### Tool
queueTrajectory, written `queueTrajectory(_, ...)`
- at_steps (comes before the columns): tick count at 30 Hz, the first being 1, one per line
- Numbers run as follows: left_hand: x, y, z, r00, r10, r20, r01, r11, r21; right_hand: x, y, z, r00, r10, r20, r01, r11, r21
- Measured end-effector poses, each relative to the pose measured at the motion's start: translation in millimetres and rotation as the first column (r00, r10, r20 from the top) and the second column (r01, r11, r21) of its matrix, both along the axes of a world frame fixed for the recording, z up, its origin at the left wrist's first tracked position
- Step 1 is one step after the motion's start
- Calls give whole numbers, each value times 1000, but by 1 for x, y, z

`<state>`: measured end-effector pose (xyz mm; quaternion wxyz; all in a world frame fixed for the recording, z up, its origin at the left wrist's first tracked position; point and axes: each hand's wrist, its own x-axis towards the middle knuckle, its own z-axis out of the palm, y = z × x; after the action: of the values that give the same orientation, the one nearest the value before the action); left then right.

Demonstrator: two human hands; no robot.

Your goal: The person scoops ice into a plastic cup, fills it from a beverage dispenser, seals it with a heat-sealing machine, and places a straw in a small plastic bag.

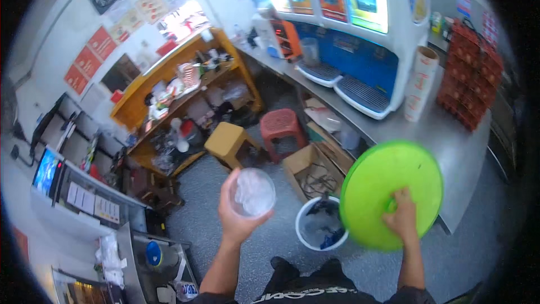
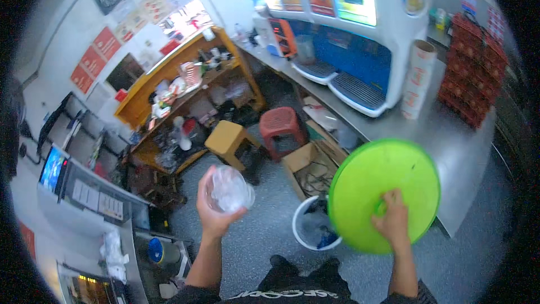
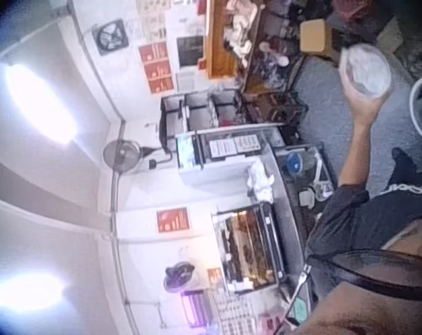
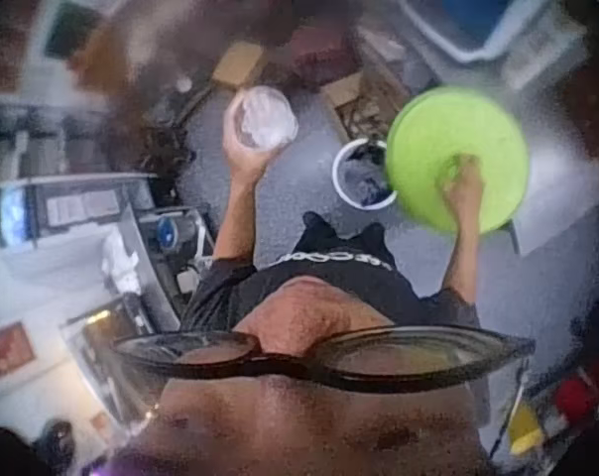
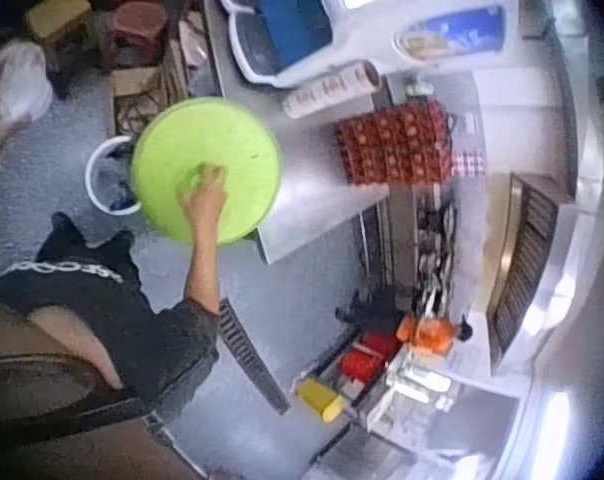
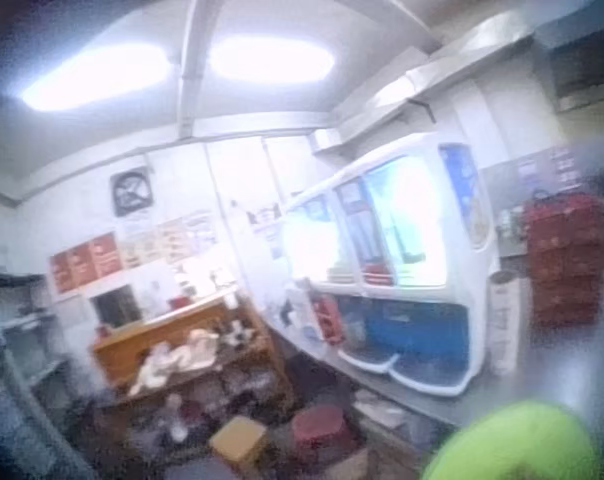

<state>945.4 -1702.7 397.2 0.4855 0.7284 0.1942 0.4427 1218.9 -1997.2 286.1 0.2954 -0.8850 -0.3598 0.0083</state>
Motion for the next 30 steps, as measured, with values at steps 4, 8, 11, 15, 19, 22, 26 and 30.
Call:
queueTrajectory(4,-65,10,-18,983,149,-108,-149,989,8,-71,55,-66,928,263,-263,-264,964,30)
queueTrajectory(8,-138,25,-40,961,245,-131,-250,968,-23,-118,126,-227,830,199,-521,-364,901,-237)
queueTrajectory(11,-174,42,-41,951,222,-213,-224,974,15,-128,147,-376,863,92,-497,-267,918,-294)
queueTrajectory(15,-202,75,-66,913,230,-338,-250,968,-17,-147,154,-499,810,-207,-549,-206,775,-597)
queueTrajectory(19,-238,113,-105,888,224,-401,-257,966,-30,-144,174,-543,833,-448,-324,118,716,-688)
queueTrajectory(22,-250,145,-125,888,141,-437,-190,979,-69,-122,194,-524,814,-500,-294,259,767,-588)
queueTrajectory(26,-228,171,-149,941,123,-315,-209,943,-257,-130,235,-513,799,-446,-404,161,805,-571)
queueTrajectory(30,-240,192,-167,914,143,-379,-238,947,-214,-127,247,-527,801,-463,-380,140,762,-633)
